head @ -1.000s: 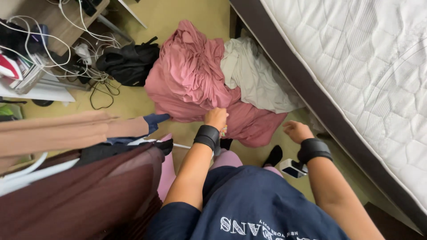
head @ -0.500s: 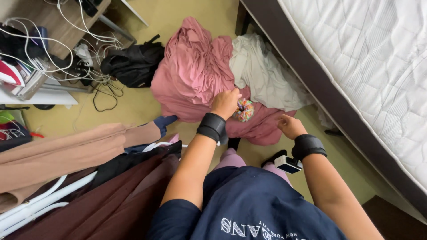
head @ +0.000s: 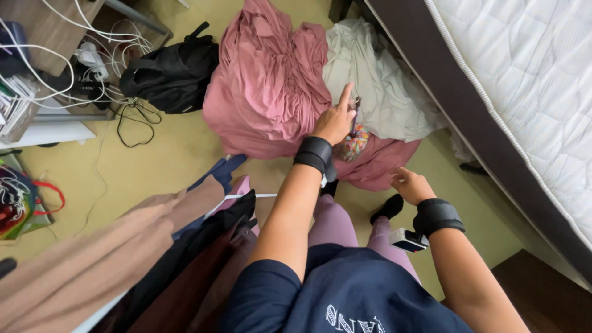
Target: The person removes a pink sheet from under a mattress, then uses a colorful duster to wipe the mattress surface. The person flips the mattress to clean the underside and continues dusting. Finally, the person picks up the pink sheet again.
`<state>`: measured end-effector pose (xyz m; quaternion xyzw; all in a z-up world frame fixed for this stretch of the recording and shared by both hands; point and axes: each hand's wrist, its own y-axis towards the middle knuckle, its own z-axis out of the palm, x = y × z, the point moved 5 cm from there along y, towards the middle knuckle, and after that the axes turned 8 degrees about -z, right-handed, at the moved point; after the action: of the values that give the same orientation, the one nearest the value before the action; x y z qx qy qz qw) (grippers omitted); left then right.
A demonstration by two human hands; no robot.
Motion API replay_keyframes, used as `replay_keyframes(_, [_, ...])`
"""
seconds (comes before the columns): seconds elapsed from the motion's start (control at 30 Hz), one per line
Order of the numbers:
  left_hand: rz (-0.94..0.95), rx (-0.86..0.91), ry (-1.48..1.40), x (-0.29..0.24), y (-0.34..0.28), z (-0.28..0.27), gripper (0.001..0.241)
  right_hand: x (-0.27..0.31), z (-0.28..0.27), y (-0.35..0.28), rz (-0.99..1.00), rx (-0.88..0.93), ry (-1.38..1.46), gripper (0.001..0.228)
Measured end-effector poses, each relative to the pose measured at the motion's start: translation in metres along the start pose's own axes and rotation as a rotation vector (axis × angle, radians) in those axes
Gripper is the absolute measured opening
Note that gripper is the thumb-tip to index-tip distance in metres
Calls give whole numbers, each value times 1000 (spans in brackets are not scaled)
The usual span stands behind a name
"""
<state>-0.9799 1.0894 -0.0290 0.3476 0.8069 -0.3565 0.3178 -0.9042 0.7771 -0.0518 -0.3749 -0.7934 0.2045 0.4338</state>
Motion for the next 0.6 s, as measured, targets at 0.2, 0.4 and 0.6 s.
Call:
replay_keyframes(0.2, [-146, -101, 47, 74, 43, 38, 68, 3, 5, 14, 9, -2, 91, 38])
replay_keyframes(0.4, [-318, -31, 444, 172, 51, 39, 37, -17, 12, 19, 70, 30, 5, 32])
replay_keyframes(0.6, [-488, 61, 501, 219, 64, 29, 29, -50, 37, 15, 131, 49, 7, 33])
